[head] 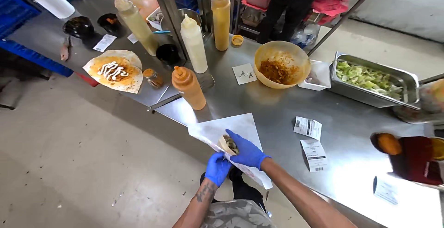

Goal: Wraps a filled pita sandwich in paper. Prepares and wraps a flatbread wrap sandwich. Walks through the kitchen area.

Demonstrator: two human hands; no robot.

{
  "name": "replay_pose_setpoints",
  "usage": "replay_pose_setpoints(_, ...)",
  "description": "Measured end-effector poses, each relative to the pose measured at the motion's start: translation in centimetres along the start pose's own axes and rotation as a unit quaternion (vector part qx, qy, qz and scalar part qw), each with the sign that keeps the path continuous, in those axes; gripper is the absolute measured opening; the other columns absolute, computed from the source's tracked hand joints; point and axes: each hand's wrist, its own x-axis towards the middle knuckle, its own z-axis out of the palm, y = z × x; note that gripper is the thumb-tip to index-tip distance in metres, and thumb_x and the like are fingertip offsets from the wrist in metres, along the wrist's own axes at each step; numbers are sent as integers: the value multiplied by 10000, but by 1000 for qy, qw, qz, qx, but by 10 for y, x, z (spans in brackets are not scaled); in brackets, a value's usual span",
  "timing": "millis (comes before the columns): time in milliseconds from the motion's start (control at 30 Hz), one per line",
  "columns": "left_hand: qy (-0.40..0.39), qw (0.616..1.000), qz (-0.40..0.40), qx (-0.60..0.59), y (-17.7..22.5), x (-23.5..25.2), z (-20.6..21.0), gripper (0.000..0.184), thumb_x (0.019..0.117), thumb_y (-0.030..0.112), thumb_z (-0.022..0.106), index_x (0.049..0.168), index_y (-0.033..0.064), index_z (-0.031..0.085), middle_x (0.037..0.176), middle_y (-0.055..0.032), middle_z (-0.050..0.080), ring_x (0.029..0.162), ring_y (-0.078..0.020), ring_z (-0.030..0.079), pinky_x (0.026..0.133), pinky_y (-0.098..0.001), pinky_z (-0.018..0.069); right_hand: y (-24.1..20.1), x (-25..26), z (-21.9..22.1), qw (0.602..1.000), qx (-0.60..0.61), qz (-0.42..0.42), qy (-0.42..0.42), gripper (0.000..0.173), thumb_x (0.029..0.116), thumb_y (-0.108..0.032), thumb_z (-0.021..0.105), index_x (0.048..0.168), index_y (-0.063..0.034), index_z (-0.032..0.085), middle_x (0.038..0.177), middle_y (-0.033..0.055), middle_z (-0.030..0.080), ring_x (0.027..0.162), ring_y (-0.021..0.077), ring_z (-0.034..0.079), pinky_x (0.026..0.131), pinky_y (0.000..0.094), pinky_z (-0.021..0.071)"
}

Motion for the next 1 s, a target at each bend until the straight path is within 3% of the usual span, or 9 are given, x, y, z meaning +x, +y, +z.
replay_pose_setpoints(300, -262, 959, -108, 10, 44, -29, -84, 559, 691, 175, 907, 1179, 88, 648, 1108, -176, 721, 1032, -293, 714, 925, -479, 583, -78, -40, 56, 998, 6, 31, 46, 1104, 736, -233, 895, 1633, -269, 253, 1408, 145, 594, 1196, 330, 638, 977, 597, 531)
replay_pose_setpoints(433, -310, 944, -114, -1, 62, -60, -80, 445, 715, 118, 885, 1107, 94, 676, 1023, -167, 742, 933, -283, 744, 840, -452, 623, -133, -75, 54, 994, -56, 51, 77, 1107, 727, -465, 894, 1625, -280, 274, 1362, 97, 616, 1154, 305, 644, 929, 567, 550)
replay_pose_setpoints(500, -346, 932, -108, 0, 70, -76, -77, 380, 754, 119, 853, 1101, 102, 699, 1030, -152, 749, 946, -269, 745, 854, -449, 619, -161, -101, 44, 989, -79, 37, 118, 1062, 744, -584, 849, 1615, -286, 319, 1469, 57, 551, 1221, 290, 602, 967, 543, 533)
replay_pose_setpoints(633, -414, 905, -96, -31, 81, -101, -69, 346, 795, 76, 785, 1137, 109, 741, 1161, -156, 728, 1097, -305, 699, 974, -516, 557, -176, -148, 18, 915, -69, 21, 396, 884, 795, -540, 819, 1540, -222, 464, 1416, 99, 582, 1151, 289, 644, 893, 527, 578)
replay_pose_setpoints(733, -436, 894, -95, -43, 85, -113, -64, 349, 801, 45, 755, 1145, 105, 737, 1165, -155, 728, 1106, -302, 698, 979, -510, 555, -143, -151, 6, 893, 67, 89, 437, 1011, 784, -471, 859, 1581, -142, 331, 1424, 133, 570, 1156, 310, 643, 884, 538, 571)
replay_pose_setpoints(800, -439, 892, -99, -37, 83, -118, -63, 336, 801, 41, 755, 1132, 100, 746, 1155, -154, 733, 1096, -299, 704, 975, -506, 561, -130, -145, 6, 886, 221, 96, 397, 751, 820, -309, 864, 1451, -114, 507, 1230, 116, 688, 1016, 259, 698, 843, 470, 600)
replay_pose_setpoints(833, -437, 893, -98, -33, 81, -118, -62, 334, 795, 44, 761, 1124, 103, 749, 1149, -153, 736, 1086, -298, 708, 968, -504, 564, -129, -144, 8, 879, 256, 75, 396, 474, 845, -224, 847, 1258, -87, 659, 1032, 105, 746, 876, 233, 724, 758, 422, 617)
replay_pose_setpoints(900, -436, 894, -94, -35, 75, -119, -58, 339, 795, 46, 767, 1129, 101, 745, 1156, -158, 732, 1095, -308, 703, 976, -515, 555, -137, -151, 12, 885, 219, 28, 410, 100, 893, -171, 786, 952, -101, 745, 794, 48, 722, 698, 175, 681, 628, 360, 571)
replay_pose_setpoints(1000, -429, 898, -90, -33, 67, -125, -44, 334, 781, 52, 775, 1110, 106, 747, 1149, -162, 733, 1091, -316, 703, 972, -525, 556, -160, -181, 21, 856, 50, -53, 512, 54, 906, -233, 710, 907, -194, 747, 761, -77, 698, 666, 56, 660, 603, 282, 575)
